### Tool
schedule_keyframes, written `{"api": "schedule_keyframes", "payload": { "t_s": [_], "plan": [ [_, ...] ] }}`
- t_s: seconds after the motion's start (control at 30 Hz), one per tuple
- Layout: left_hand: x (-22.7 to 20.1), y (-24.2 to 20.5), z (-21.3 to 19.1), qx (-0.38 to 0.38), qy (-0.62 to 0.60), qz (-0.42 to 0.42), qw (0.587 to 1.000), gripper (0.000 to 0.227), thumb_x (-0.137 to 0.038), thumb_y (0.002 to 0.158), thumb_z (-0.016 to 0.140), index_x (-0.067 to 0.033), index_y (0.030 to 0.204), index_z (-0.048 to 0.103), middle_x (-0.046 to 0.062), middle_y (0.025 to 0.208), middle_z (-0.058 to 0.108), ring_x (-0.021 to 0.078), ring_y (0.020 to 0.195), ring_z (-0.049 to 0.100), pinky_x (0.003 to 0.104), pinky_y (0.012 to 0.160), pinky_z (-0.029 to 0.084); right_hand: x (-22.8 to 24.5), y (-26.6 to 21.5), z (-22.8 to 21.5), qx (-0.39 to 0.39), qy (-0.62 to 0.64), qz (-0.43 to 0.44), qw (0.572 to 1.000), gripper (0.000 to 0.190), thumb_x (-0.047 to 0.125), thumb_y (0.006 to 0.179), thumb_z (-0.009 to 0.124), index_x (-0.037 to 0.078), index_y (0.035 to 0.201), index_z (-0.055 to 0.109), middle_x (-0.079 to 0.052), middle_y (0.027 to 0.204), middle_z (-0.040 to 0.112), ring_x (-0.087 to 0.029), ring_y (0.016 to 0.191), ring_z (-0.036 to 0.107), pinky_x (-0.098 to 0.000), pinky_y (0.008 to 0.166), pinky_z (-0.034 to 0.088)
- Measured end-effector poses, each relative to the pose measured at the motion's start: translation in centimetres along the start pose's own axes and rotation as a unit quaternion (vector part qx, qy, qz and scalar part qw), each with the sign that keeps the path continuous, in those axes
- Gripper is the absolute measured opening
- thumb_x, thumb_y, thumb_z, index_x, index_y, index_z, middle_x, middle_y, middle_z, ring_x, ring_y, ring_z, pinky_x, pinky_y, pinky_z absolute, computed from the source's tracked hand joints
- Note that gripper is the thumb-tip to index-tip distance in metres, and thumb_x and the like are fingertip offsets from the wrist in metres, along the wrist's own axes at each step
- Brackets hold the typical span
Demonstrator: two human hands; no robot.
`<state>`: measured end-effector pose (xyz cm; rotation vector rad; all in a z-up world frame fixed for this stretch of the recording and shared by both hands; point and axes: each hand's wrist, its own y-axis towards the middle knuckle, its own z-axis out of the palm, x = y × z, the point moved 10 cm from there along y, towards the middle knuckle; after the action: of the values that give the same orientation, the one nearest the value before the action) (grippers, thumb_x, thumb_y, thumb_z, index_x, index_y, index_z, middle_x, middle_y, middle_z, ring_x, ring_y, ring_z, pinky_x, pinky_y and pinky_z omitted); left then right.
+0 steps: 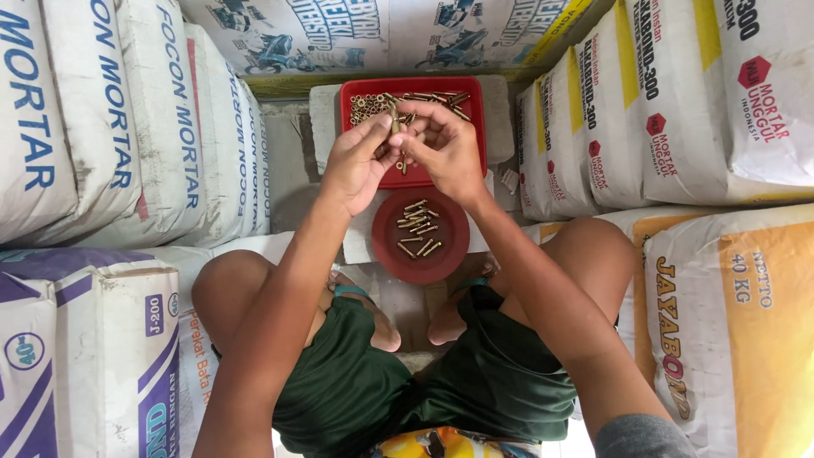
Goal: The person sits on the floor and assembles small brass-colored metal components by hand. They pick a cylindrical piece and a washer from a red tray, fit them together, and place the assembled unit into a red bowl. This process is repeated continuously throughout the clip.
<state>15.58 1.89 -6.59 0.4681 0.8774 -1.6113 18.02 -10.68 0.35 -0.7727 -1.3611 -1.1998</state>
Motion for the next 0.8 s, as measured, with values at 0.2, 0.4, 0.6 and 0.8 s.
{"api": "schedule_keyframes", "payload": {
  "t_s": [0.2,0.4,0.6,0.8],
  "plan": [
    [-0.4,0.2,0.1,-0.02,0.018,-0.016,1.0,0.022,-0.019,0.099,0.071,-0.0032,0.115,0.072,0.012,0.099,0.073,0.01,0.082,0.067,0.022,0.082,0.061,0.1,0.3,0.3,0.032,-0.059,-0.02,0.998,0.048,-0.005,0.085,0.086,-0.001,0.13,0.067,-0.01,0.08,0.067,-0.011,0.07,0.065,-0.0242,0.067,0.058],
    [-1.8,-0.5,1.0,0.007,0.113,-0.014,0.993,0.02,-0.019,0.099,0.071,-0.0028,0.11,0.072,0.007,0.086,0.07,0.0143,0.084,0.072,0.036,0.089,0.065,2.3,0.8,0.1,0.078,-0.154,-0.079,0.982,0.056,-0.003,0.087,0.088,0.0,0.137,0.062,-0.013,0.079,0.069,-0.021,0.066,0.068,-0.0314,0.062,0.057],
    [-2.0,-0.3,1.2,0.027,0.175,-0.006,0.984,0.015,-0.014,0.1,0.068,-0.0009,0.106,0.073,0.011,0.086,0.071,0.0198,0.086,0.075,0.042,0.085,0.067,2.2,1.1,-0.5,0.091,-0.193,-0.114,0.97,0.062,-0.002,0.082,0.091,0.001,0.136,0.06,-0.012,0.082,0.071,-0.022,0.067,0.071,-0.0304,0.06,0.058],
    [-3.1,-0.4,1.4,0.059,0.207,-0.01,0.976,0.019,-0.001,0.095,0.068,0.0062,0.112,0.072,0.016,0.099,0.075,0.017,0.085,0.074,0.025,0.082,0.066,3.2,0.8,0.6,0.115,-0.247,-0.076,0.959,0.066,-0.007,0.084,0.088,0.009,0.137,0.052,-0.002,0.088,0.067,-0.009,0.072,0.058,-0.0235,0.058,0.045]
  ]
}}
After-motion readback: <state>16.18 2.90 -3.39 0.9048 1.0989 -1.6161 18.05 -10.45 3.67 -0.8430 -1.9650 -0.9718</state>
